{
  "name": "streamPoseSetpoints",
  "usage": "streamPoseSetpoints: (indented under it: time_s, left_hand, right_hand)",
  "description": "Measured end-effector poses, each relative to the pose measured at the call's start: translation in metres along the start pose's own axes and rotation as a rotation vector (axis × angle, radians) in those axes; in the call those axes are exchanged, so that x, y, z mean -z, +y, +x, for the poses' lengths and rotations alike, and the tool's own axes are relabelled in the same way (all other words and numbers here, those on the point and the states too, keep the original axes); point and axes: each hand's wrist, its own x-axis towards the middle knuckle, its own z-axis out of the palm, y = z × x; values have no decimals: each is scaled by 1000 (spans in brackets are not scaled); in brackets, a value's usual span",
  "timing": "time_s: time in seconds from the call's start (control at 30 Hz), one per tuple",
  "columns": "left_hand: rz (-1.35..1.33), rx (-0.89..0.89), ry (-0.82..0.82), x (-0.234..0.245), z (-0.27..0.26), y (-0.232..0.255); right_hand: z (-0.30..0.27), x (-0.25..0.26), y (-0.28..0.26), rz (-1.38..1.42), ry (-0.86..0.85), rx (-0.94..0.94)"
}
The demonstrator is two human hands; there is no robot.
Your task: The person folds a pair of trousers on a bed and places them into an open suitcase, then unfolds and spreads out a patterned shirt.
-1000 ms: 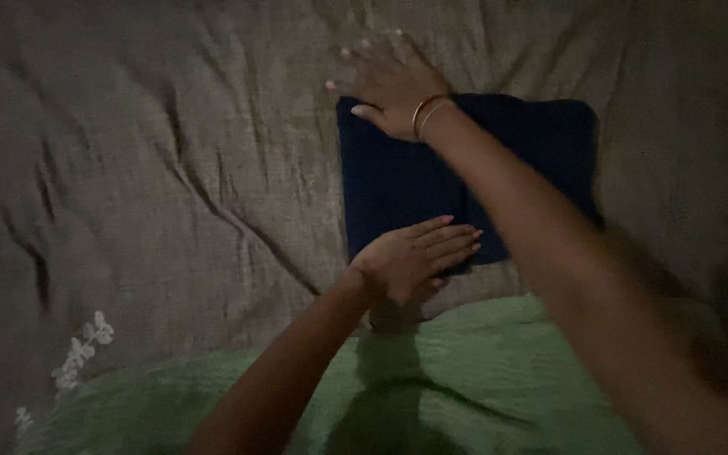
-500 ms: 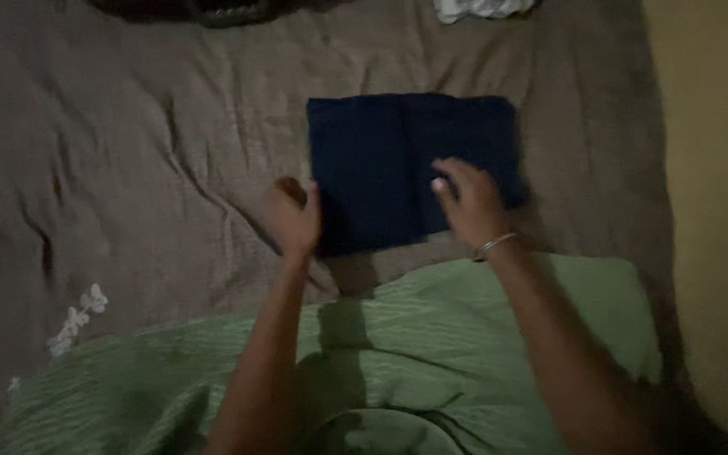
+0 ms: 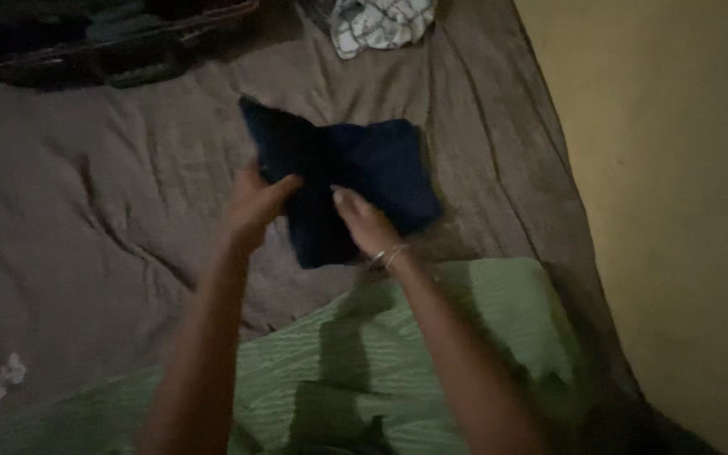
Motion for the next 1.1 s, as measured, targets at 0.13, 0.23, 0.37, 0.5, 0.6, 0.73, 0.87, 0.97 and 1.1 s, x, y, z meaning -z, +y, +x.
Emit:
streamPoseSetpoints:
  time_s: [0.13,0.23,0.37,0.5,0.6,0.73,0.87,0.97,1.1]
  left_hand:
    - [497,-429,277,-92,4,26]
    - [240,-277,126,-179,15,17]
    - [327,-462,50,-249,30,-16]
    - [229,-688,76,-218,9,-31]
    - [413,-703,157,-159,-17,-30]
    - [476,-394,70,-88,-60,-52]
    - [392,-437,-23,-73,-86,-88]
    - [393,-491,33,-87,-84,-117]
    - [394,-569,148,-101,-60,-134]
  right_hand:
    - [-12,62,-23,264,159,-254]
    - [-23,102,-30,276,346,-410]
    - [-18,129,-5,353,420,-368]
    - [-12,127,8,354,469,-501]
    - [-12,119,6,164,508,-439]
    - [-31,122,7,-304,424,-12]
    - [-61,123,-10,-545,181,31]
    - [-75,102,-10,-722,148,98]
    - [-73,86,-8,-1010,161,143]
